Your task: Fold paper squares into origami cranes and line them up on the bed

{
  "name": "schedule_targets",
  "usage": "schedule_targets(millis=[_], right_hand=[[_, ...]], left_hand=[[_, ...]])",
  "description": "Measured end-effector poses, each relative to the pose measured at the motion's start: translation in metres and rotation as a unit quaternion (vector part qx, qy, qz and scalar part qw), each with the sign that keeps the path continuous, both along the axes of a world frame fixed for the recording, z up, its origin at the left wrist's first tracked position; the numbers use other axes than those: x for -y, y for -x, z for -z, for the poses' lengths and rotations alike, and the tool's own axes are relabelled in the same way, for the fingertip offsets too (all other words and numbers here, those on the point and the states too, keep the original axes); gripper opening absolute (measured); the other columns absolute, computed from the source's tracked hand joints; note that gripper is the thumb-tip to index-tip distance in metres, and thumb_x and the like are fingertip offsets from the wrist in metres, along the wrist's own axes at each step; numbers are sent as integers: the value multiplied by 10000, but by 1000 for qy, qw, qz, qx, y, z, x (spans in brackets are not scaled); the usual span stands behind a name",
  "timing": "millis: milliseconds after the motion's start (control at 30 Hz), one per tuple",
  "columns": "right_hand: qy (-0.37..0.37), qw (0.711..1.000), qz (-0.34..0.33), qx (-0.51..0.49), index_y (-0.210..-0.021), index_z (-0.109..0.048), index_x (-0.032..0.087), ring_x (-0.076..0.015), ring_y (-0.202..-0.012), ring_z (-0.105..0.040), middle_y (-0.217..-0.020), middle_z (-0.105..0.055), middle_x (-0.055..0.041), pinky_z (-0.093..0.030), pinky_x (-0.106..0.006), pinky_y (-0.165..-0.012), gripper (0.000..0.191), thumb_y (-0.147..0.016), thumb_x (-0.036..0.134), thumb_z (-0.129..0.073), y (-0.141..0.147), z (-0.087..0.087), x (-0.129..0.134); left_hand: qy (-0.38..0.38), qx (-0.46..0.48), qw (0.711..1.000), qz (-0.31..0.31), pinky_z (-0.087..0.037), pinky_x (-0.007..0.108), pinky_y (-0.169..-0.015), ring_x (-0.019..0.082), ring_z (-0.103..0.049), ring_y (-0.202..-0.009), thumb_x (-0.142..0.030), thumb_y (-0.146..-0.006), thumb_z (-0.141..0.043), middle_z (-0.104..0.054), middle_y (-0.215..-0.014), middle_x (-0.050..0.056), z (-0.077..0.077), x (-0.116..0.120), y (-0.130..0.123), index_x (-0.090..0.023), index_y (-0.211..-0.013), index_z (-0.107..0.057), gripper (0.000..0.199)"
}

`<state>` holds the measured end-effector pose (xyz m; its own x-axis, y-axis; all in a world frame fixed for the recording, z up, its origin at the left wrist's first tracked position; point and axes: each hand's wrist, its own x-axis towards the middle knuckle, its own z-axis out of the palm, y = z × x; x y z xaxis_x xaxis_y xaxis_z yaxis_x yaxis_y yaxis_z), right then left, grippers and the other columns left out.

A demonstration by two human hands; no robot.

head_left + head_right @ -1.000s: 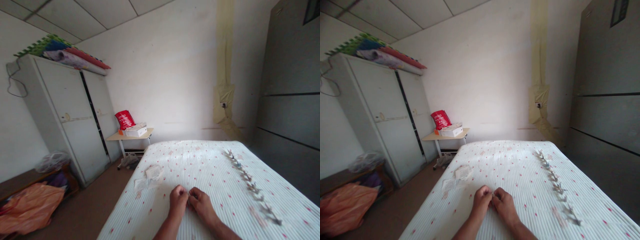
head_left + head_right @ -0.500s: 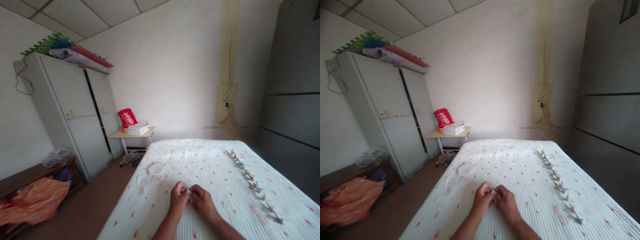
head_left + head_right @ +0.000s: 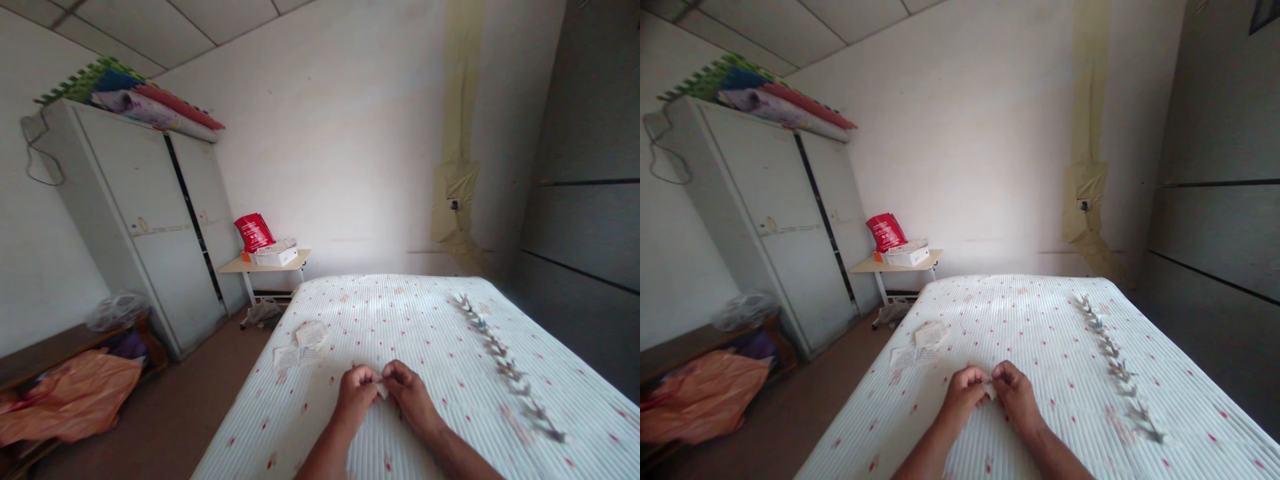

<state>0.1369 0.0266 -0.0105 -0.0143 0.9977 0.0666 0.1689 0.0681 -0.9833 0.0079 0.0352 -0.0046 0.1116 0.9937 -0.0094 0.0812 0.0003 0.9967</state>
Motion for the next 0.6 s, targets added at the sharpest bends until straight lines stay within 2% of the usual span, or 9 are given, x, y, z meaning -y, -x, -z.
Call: schedule_targets(millis=[67,233,300,467,600], right_hand=[[10,1000,-28,-1,-726,-481,204,-70,-373,-298,-457,-392,82,-233,-184,-364,138,-730,340,-458,-1,0,1],[-76,994,-69,23,-801,-552,181,-93,-528,-426,-626,-521,28,-349,-207,-506,178,-723,340,-544,-2,-4,4],[-88,993,-74,32,-819,-568,179,-104,-557,-444,-649,-535,17,-355,-215,-525,216,-713,367,-575,-3,-4,3],[-56,995,-80,7,-829,-576,179,-90,-485,-394,-557,-481,41,-294,-210,-460,304,-687,444,-617,-5,0,0],[-40,995,-86,-22,-836,-571,174,-87,-487,-398,-564,-494,43,-290,-209,-460,301,-674,419,-635,-7,2,0]], left_hand=[[17,27,999,-5,-331,221,-454,111,-480,-440,-227,-553,-522,-540,-466,-17,-3,0,2,-142,-646,-580,138],[9,103,994,-28,-344,223,-468,112,-492,-464,-235,-564,-535,-553,-496,-2,-3,-1,6,-133,-650,-570,139],[7,120,992,-24,-351,222,-477,106,-486,-479,-234,-562,-554,-555,-520,-3,-2,-1,8,-131,-649,-569,136],[2,124,992,-4,-357,217,-496,91,-466,-493,-233,-552,-614,-557,-562,-13,-1,-2,8,-131,-673,-578,163],[-1,120,993,-1,-338,211,-483,81,-443,-467,-213,-545,-618,-541,-536,-26,-3,-1,7,-136,-679,-568,162]])
